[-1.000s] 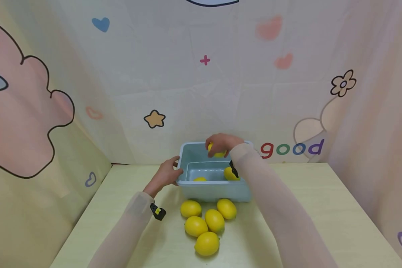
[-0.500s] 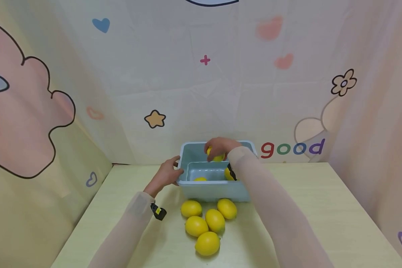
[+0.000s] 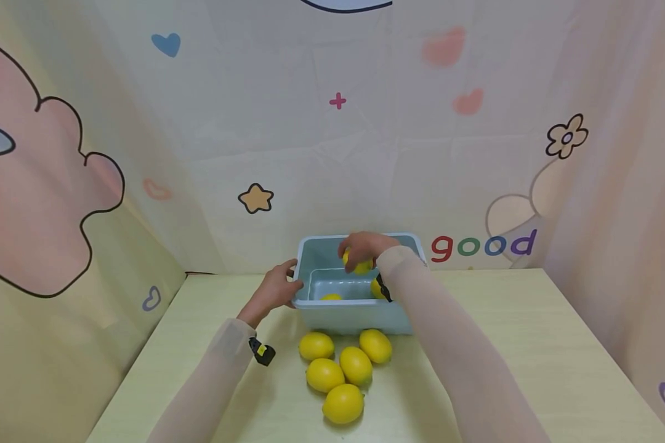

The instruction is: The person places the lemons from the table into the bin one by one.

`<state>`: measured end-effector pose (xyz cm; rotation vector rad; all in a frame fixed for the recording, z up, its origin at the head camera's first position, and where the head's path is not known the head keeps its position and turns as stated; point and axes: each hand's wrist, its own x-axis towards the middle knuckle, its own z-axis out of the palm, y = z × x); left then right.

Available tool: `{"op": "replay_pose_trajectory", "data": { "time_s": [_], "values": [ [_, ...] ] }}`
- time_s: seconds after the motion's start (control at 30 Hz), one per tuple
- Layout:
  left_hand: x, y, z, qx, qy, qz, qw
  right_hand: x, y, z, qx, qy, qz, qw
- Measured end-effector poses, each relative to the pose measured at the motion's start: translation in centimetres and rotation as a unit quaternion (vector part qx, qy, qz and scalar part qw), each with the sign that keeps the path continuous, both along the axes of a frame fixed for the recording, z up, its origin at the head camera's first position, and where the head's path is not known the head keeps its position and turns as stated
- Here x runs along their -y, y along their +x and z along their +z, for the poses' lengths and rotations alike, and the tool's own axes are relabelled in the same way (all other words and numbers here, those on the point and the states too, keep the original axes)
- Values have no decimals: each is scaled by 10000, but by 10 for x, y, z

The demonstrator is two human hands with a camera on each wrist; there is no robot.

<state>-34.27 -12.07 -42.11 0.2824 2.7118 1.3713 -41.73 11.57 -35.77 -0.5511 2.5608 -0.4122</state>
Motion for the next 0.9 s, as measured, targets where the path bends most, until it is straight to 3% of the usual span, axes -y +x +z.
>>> {"op": "replay_pose_trajectory", "data": {
  "time_s": [0.2, 0.4, 0.73, 0.9],
  "values": [
    [-1, -1, -1, 16, 46, -43, 10000, -2, 1, 2, 108, -90, 47, 9999],
    [-1, 0, -2, -22, 96, -63, 9999, -5, 1, 1, -49, -47, 112, 9999],
    [0, -2, -3, -23, 167, -78, 9998, -10, 12, 1, -1008, -39, 443, 9939],
    [1, -2, -4, 2, 171, -94, 9998, -13, 16, 2, -1132, -19, 520, 9922]
  ]
}}
